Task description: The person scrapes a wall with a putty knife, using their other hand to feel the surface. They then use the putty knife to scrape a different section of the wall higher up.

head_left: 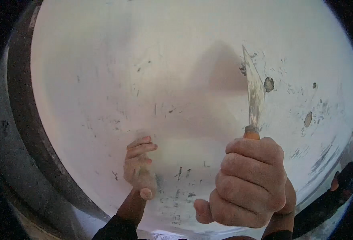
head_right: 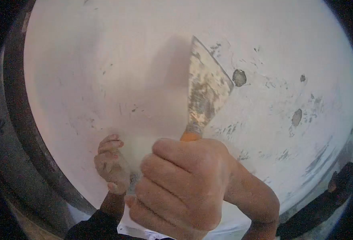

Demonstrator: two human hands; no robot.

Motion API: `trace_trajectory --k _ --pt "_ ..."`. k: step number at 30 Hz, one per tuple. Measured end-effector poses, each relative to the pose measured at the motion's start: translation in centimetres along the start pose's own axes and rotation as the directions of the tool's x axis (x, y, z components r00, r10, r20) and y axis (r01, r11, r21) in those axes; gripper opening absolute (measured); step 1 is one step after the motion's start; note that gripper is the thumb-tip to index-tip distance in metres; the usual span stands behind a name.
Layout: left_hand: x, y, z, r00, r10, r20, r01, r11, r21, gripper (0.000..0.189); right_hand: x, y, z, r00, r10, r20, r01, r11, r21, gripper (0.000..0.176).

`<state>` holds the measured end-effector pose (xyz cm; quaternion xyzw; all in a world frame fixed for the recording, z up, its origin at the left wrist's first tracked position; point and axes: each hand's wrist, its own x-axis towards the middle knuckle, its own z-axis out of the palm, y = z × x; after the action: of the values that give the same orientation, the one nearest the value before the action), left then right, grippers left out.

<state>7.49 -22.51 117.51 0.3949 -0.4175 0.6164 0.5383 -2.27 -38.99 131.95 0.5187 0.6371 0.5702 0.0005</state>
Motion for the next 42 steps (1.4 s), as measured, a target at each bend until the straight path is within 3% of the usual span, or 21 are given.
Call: trace_trajectory --k 3,7,9,12,13,14,15,16,19,24,27,31,33,37,42 --pt "0.1 -0.3 -0.5 0.998 0.014 0.056 -0.017 0.999 0.052 0.067 0.1 0.9 -0.3 0.999 0.001 0.042 -0.004 0.999 0.049 0.018" --pt "-0.5 -0.4 -0.5 1.000 0.009 0.010 -0.010 0.998 0.061 0.067 1.4 0.4 -1.0 0.915 -0.060 0.399 0.054 0.998 0.026 0.009" --pt "-0.4 -0.1 -0.5 0.999 -0.021 0.047 0.013 0.986 0.164 0.066 -0.5 2.7 1.3 0.990 -0.102 0.101 0.096 0.993 0.064 0.012" --pt "-0.3 0.3 -0.4 0.988 -0.150 0.045 0.138 0.970 0.198 0.063 0.7 1.8 1.3 0.977 -0.186 0.104 0.173 0.977 0.122 0.013" --pt "-0.3 0.1 -0.6 0.982 -0.185 0.035 0.175 0.965 0.195 0.062 0.7 1.7 1.6 0.968 -0.239 0.076 0.241 0.970 -0.017 0.014" --pt "-0.1 -0.8 -1.7 0.972 -0.120 0.201 0.061 0.958 0.280 0.060 0.8 1.7 1.9 0.956 -0.290 0.047 0.294 0.942 -0.159 0.020" --pt "-0.1 -0.7 -1.6 0.953 -0.095 0.286 -0.002 0.948 0.319 0.059 0.9 2.6 1.4 0.975 -0.223 -0.004 0.223 0.974 -0.040 0.010" --pt "0.1 -0.6 -1.5 0.927 -0.069 0.370 -0.069 0.935 0.347 0.058 1.0 2.8 1.4 0.976 -0.220 -0.014 0.219 0.975 -0.018 0.013" --pt "0.2 0.5 0.3 0.992 -0.099 0.078 0.064 0.929 0.364 0.055 1.6 2.7 1.3 0.978 -0.196 -0.067 0.198 0.980 0.030 0.026" --pt "0.6 0.1 -1.2 0.967 -0.009 0.256 -0.094 0.918 0.386 0.047 3.1 1.7 1.9 0.965 -0.176 -0.196 0.192 0.979 0.066 0.026" --pt "1.0 -0.1 -2.4 0.928 -0.005 0.372 -0.157 0.901 0.404 0.046 3.1 1.4 2.1 0.983 -0.126 -0.131 0.136 0.988 0.073 0.023" --pt "0.7 0.0 -3.3 0.918 -0.029 0.395 -0.128 0.923 0.363 0.047 2.4 0.9 2.3 0.996 -0.066 -0.062 0.069 0.996 0.054 0.019" --pt "1.1 0.1 -3.4 0.869 -0.011 0.496 -0.216 0.892 0.397 0.048 2.1 1.1 1.9 0.999 -0.034 -0.030 0.035 0.999 0.036 0.017" --pt "0.3 -0.5 -2.9 0.882 0.076 0.465 -0.270 0.890 0.367 0.048 1.5 1.5 0.8 1.000 0.020 0.011 -0.020 1.000 -0.008 0.014" --pt "0.7 0.4 -2.8 0.880 -0.025 0.475 -0.180 0.907 0.381 0.046 1.3 1.5 0.6 0.992 0.039 0.122 -0.036 0.999 -0.024 0.012"
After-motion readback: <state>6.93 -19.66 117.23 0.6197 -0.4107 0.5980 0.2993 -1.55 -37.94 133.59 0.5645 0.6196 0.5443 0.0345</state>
